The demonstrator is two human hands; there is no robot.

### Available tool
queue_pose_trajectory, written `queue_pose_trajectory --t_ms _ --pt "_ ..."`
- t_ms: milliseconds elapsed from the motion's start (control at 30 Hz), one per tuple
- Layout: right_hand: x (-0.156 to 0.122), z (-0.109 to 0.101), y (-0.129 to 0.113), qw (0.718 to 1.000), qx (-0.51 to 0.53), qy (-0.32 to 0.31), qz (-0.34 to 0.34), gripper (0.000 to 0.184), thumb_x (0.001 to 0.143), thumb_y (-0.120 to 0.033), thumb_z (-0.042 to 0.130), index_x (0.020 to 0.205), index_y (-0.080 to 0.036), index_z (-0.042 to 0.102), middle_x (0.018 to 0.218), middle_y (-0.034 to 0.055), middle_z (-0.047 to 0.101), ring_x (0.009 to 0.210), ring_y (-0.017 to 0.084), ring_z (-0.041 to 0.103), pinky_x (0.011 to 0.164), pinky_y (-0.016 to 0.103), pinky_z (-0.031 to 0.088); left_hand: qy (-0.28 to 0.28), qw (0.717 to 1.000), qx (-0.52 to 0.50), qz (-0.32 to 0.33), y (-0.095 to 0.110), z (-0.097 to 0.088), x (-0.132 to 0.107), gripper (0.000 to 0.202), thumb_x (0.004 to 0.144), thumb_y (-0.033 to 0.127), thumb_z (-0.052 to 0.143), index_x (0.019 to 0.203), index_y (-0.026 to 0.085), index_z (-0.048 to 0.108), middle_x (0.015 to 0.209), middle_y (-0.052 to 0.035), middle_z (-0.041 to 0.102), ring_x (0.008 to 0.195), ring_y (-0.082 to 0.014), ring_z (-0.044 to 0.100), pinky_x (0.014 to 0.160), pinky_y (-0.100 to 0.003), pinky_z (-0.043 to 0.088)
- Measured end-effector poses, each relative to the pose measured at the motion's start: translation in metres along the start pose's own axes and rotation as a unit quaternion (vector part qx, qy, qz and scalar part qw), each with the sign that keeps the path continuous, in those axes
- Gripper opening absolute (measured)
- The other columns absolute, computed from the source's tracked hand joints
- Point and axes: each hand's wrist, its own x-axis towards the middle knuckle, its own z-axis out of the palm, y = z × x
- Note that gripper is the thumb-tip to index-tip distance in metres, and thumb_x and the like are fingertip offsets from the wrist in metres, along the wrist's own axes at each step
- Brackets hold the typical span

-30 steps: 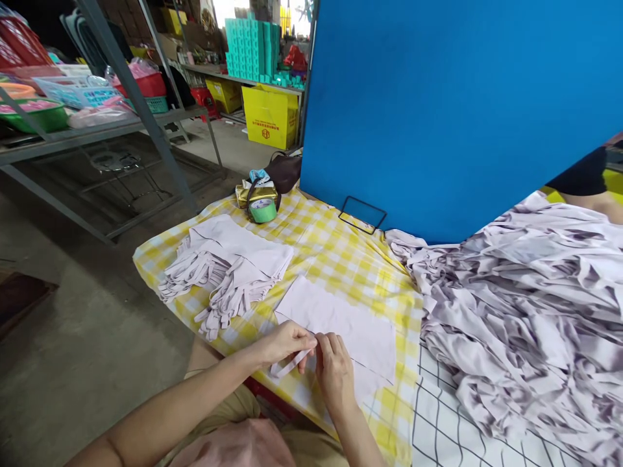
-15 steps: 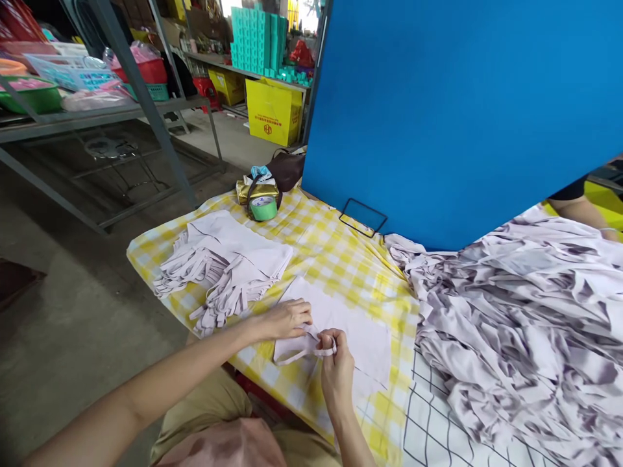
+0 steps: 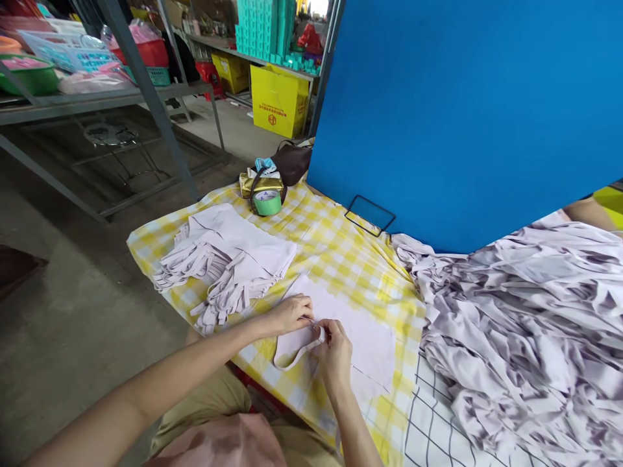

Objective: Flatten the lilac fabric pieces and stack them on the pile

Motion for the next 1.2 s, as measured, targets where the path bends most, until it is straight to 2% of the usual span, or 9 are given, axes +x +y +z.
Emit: queue_pose_trajectory --t_ms 267,667,867,1067,1200 --pt "0.006 0.004 0.006 0.999 -0.038 0.017 -0.03 0.016 0.071 -0.022 0.042 0.072 -0.018 0.057 0.063 0.0031 0.058 0.052 0.015 0.047 0.052 0.026 0.036 -0.003 0.999 -0.038 -0.004 -0.005 0.002 0.003 0.014 0.083 0.025 0.057 0.08 0.015 0.067 0.083 -0.0037 0.057 0.085 -0.0161 0.053 0.076 -0.025 0.039" --pt "0.007 0.008 0.011 0.998 -0.043 0.013 -0.052 0.017 0.071 -0.016 0.04 0.075 -0.019 0.057 0.069 0.0037 0.059 0.057 0.016 0.052 0.055 0.026 0.039 -0.003 0.999 -0.052 -0.001 -0.007 0.0 0.004 0.013 0.081 0.025 0.061 0.077 0.014 0.066 0.081 -0.0029 0.056 0.081 -0.0155 0.052 0.072 -0.024 0.038" --pt "0.008 0.012 0.009 0.999 -0.009 0.012 -0.051 0.019 0.07 -0.017 0.041 0.076 -0.019 0.059 0.073 0.005 0.06 0.065 0.018 0.054 0.062 0.029 0.041 -0.006 0.998 -0.055 0.014 -0.006 -0.002 0.005 0.015 0.081 0.026 0.06 0.072 0.014 0.065 0.078 -0.0025 0.055 0.08 -0.0155 0.052 0.071 -0.024 0.038" --pt "0.009 0.017 0.002 0.998 0.055 0.014 -0.02 0.018 0.069 -0.017 0.044 0.075 -0.02 0.06 0.074 0.004 0.061 0.069 0.019 0.054 0.067 0.031 0.041 -0.008 0.999 -0.049 0.008 -0.004 -0.004 0.005 0.015 0.078 0.015 0.059 0.064 0.014 0.062 0.075 -0.0027 0.054 0.078 -0.016 0.051 0.069 -0.024 0.038" --pt "0.003 0.015 0.001 0.992 0.124 0.015 0.021 0.012 0.074 -0.029 0.051 0.072 -0.02 0.059 0.072 0.0022 0.059 0.068 0.018 0.054 0.064 0.03 0.043 -0.009 0.999 -0.051 0.005 -0.004 -0.003 0.004 0.01 0.078 0.016 0.059 0.069 0.015 0.065 0.077 -0.0023 0.055 0.079 -0.0156 0.051 0.071 -0.024 0.038"
